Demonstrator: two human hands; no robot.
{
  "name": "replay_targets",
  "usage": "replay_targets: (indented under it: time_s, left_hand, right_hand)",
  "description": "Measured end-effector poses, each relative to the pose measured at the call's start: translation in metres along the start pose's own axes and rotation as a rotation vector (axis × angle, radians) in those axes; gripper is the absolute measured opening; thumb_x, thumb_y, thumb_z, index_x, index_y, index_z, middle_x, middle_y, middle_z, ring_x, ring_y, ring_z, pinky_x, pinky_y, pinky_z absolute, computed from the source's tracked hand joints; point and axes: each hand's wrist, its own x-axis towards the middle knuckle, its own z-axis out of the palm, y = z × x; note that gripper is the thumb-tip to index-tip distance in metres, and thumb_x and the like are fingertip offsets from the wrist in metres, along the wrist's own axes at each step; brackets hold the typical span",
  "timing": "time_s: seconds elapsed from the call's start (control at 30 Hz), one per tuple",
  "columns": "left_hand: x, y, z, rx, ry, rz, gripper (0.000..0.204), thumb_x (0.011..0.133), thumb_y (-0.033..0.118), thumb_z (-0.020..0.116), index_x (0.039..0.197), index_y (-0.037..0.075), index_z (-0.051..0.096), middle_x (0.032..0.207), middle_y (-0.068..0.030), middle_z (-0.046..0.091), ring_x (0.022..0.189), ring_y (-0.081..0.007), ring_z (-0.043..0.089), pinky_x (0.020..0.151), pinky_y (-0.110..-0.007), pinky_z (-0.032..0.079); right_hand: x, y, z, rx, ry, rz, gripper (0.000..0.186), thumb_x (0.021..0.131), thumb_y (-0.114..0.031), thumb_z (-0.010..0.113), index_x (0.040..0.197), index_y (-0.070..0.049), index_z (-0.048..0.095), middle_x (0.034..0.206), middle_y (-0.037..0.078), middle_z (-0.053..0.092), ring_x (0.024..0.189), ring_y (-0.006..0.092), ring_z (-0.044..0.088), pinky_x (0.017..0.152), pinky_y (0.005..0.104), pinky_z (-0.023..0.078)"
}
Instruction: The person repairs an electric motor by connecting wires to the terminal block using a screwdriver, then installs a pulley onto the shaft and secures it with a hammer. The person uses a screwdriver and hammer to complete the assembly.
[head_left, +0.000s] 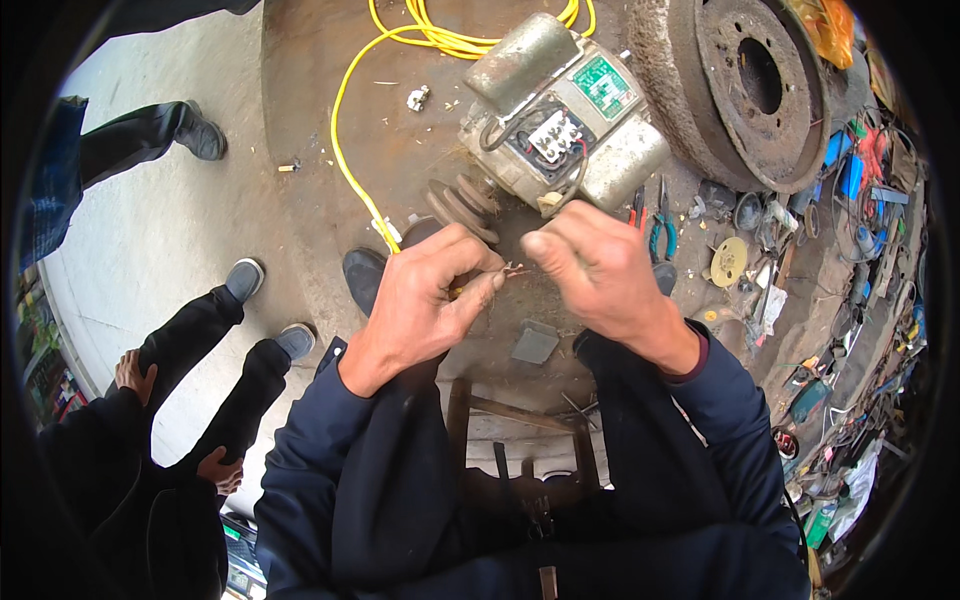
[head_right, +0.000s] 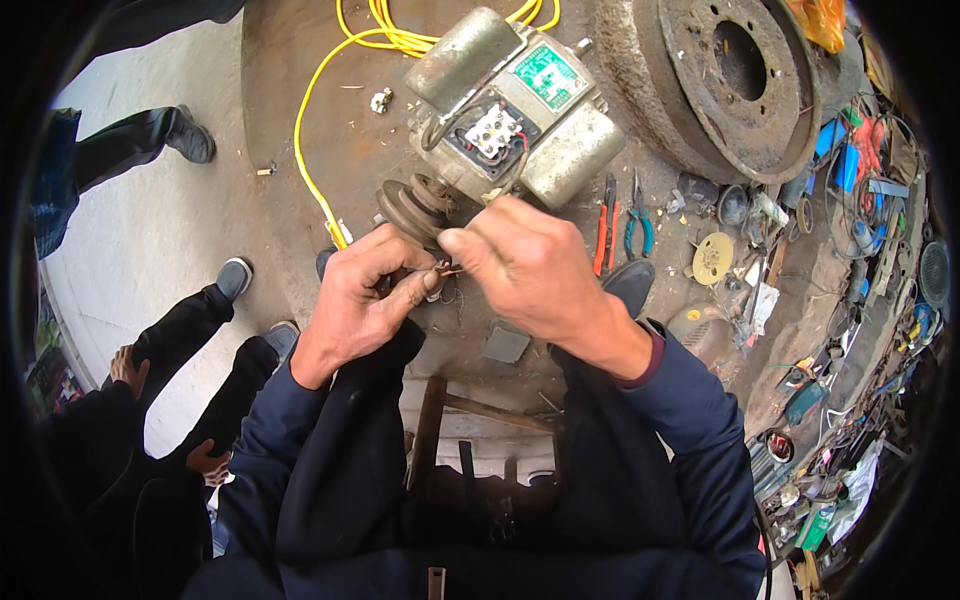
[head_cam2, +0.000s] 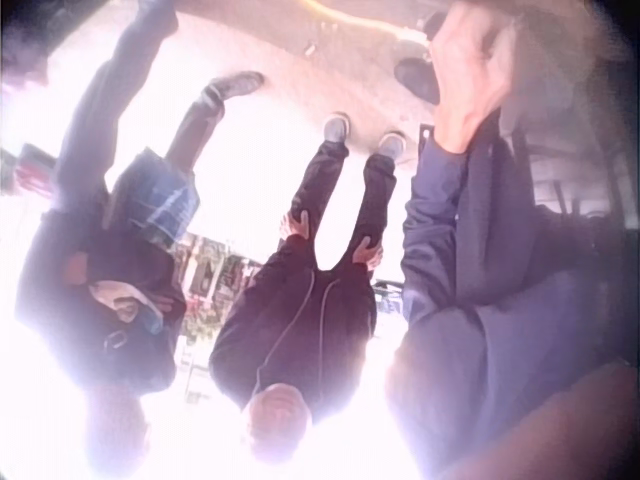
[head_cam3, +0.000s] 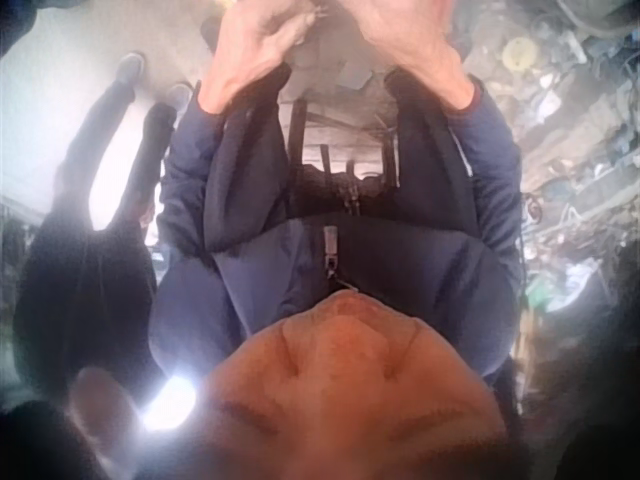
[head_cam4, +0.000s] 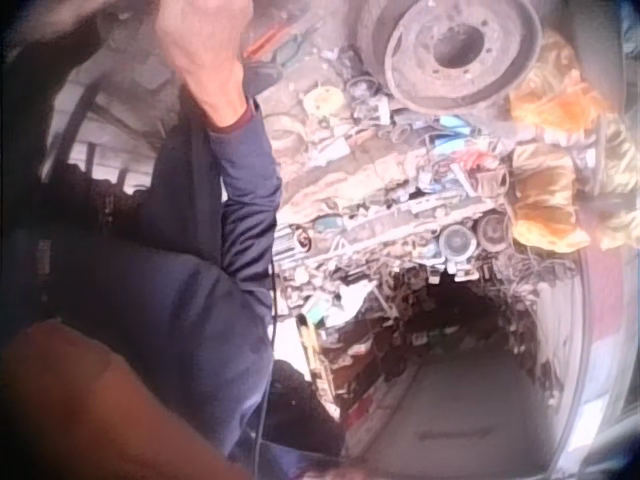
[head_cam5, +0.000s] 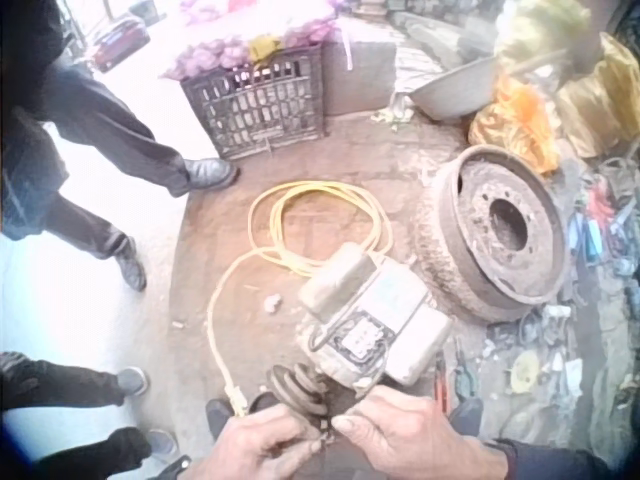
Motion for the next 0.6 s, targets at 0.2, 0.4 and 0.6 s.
replay_targets:
  time_s: [0.2, 0.4, 0.6]
  left_hand:
    - [0.003, 0.000, 0.000, -0.024, 0.016, 0.005, 0.011, 0.088, 0.004, 0.079, 0.098, 0.002, 0.076, 0.086, -0.0114, 0.066, 0.073, -0.0274, 0.067, 0.066, -0.038, 0.053]
    - [0.003, 0.000, 0.001, -0.026, 0.019, -0.004, 0.012, 0.087, 0.004, 0.081, 0.097, 0.001, 0.076, 0.084, -0.0113, 0.065, 0.072, -0.0271, 0.067, 0.065, -0.038, 0.052]
    - [0.004, 0.003, 0.002, -0.041, -0.008, 0.009, 0.012, 0.088, 0.004, 0.081, 0.098, 0.001, 0.076, 0.085, -0.0108, 0.066, 0.071, -0.0254, 0.065, 0.064, -0.037, 0.051]
  right_hand:
    - [-0.001, -0.002, -0.010, 0.178, -0.136, -0.017, 0.022, 0.092, -0.005, 0.078, 0.114, -0.002, 0.076, 0.093, 0.014, 0.068, 0.081, 0.0318, 0.070, 0.071, 0.0418, 0.056]
    - [-0.003, 0.005, 0.003, 0.056, -0.111, -0.123, 0.014, 0.090, -0.001, 0.077, 0.102, -0.002, 0.072, 0.085, 0.014, 0.065, 0.073, 0.0348, 0.069, 0.063, 0.0430, 0.055]
    - [-0.004, 0.006, 0.004, 0.029, -0.100, -0.080, 0.010, 0.094, -0.005, 0.076, 0.094, 0.000, 0.068, 0.082, 0.015, 0.064, 0.069, 0.0379, 0.066, 0.060, 0.0455, 0.052]
